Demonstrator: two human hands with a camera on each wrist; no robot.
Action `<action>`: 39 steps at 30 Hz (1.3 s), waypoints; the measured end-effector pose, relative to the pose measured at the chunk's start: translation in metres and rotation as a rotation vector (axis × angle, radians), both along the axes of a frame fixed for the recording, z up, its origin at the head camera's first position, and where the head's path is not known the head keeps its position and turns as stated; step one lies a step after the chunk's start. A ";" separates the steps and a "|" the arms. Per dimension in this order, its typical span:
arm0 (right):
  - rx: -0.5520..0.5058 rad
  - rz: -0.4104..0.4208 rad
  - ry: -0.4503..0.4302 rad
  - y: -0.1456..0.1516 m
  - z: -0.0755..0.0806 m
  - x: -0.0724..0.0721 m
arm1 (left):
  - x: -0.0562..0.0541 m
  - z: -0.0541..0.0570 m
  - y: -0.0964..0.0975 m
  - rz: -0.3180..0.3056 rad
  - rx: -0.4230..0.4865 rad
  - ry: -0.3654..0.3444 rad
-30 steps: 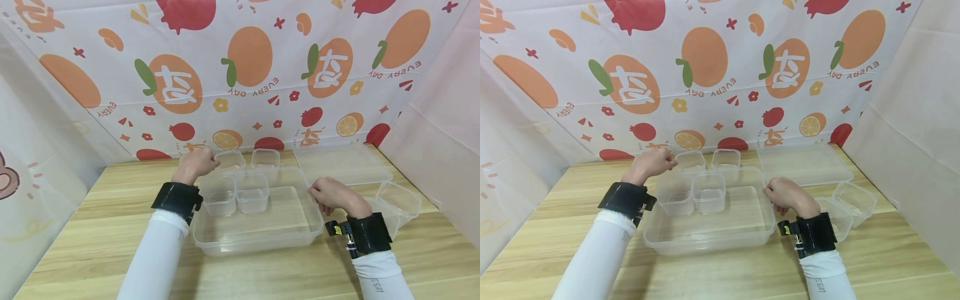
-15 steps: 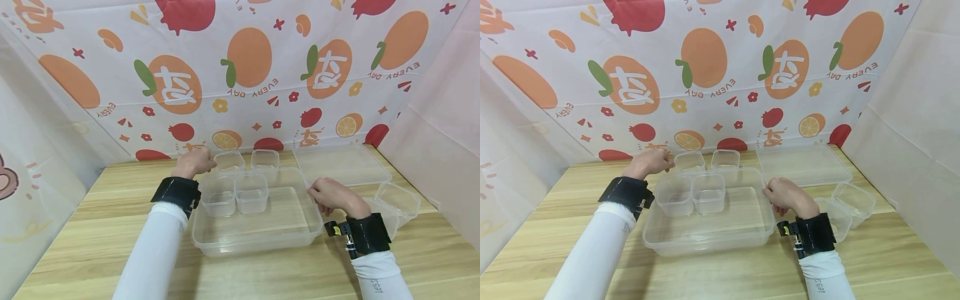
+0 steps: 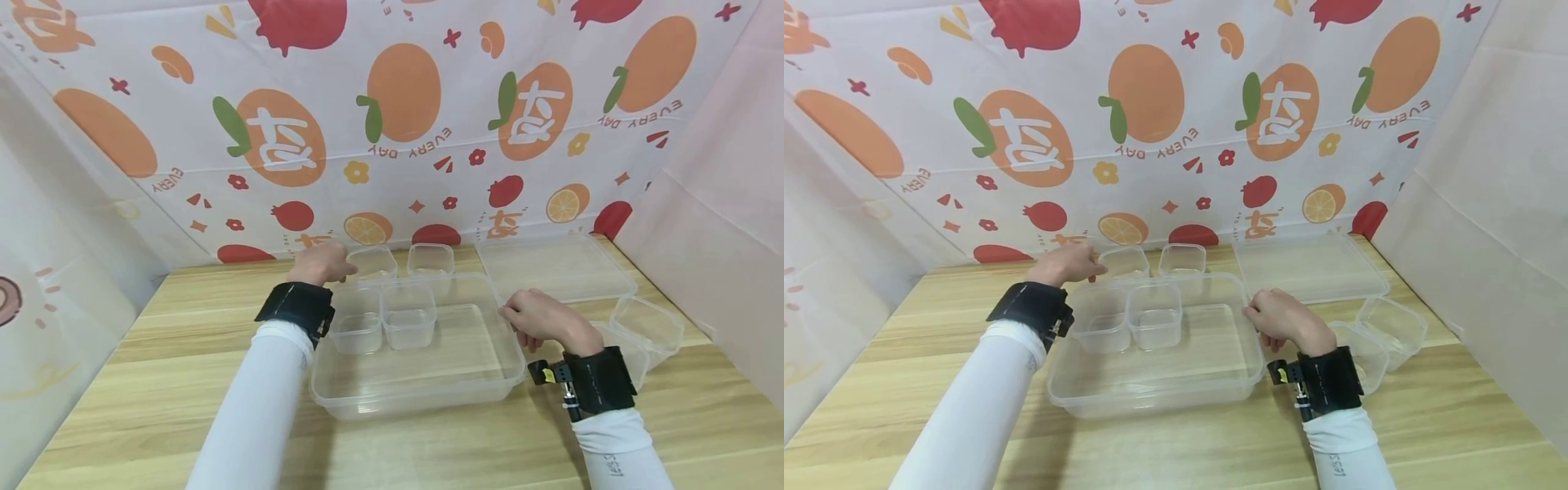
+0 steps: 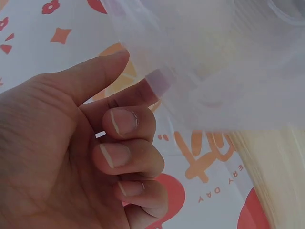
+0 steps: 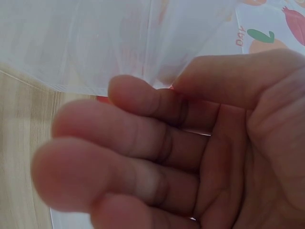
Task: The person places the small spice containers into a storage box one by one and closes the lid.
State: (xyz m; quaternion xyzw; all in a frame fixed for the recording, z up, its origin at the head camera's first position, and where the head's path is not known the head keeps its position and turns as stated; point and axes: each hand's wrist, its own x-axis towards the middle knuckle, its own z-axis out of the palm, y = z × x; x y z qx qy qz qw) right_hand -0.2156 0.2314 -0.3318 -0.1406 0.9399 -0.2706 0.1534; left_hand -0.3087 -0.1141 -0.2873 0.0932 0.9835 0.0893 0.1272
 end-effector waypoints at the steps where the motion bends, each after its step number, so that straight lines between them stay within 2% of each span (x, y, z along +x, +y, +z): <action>1: 0.000 -0.007 -0.004 0.000 0.000 0.000 | 0.000 0.000 0.001 0.001 0.000 -0.001; 16: 0.002 -0.002 0.003 0.000 0.002 -0.001 | 0.001 -0.007 0.005 0.055 -0.006 -0.027; 28: -0.004 -0.011 -0.007 0.000 0.000 0.001 | 0.000 -0.012 0.006 0.061 0.037 -0.067; 39: 0.002 -0.010 -0.008 0.001 -0.001 0.000 | 0.000 -0.012 0.005 0.058 0.019 -0.064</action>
